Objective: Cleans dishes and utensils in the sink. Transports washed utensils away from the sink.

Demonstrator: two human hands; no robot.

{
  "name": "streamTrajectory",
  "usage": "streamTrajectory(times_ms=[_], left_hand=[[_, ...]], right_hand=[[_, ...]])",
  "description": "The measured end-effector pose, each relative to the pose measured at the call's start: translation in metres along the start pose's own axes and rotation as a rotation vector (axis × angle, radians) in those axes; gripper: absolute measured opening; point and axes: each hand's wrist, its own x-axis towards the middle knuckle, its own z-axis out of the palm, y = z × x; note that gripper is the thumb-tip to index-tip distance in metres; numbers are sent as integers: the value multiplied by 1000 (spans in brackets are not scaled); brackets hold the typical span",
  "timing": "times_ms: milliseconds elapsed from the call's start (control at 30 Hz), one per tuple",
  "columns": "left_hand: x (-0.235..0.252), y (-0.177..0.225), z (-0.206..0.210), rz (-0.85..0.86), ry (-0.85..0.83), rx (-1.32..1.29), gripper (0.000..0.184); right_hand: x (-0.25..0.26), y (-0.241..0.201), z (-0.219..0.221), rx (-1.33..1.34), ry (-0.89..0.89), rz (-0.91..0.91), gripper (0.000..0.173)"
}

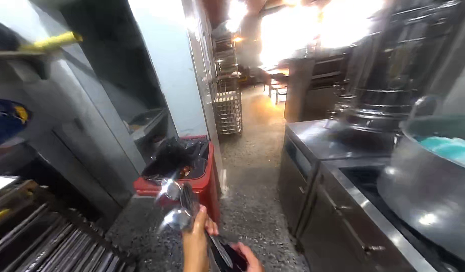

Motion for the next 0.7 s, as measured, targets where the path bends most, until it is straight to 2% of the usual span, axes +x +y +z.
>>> streamTrajectory(times_ms=[67, 133, 200, 233, 267, 333, 400, 533, 700], left_hand=[[70, -17, 27, 46, 4, -55, 42], [139, -42, 57, 53, 16, -131, 44], [210, -75, 93, 24, -5, -184, 44], [248, -92, 118, -5, -26, -195, 44], [282, -110, 145, -47, -39, -204, 43], [339, -145, 200, -150, -58, -203, 41], [392, -176, 257, -220, -85, -192, 38], [507, -244, 360, -293, -197, -194, 38], [656, -337, 458, -298, -245, -284, 41]], right_hand=[[56, -42, 22, -155, -77, -109, 34], [127, -78, 22, -487, -238, -381, 36], [200, -121, 22, -838, -293, -691, 59], [233, -150, 28, -958, -272, -776, 71], [261, -182, 33, -1065, -247, -779, 81], [305, -241, 48, -1254, -187, -638, 98], [354, -293, 63, -1372, -89, -549, 106], [477, -393, 82, -1458, 25, -427, 93], [650, -497, 84, -1433, 5, -576, 73]])
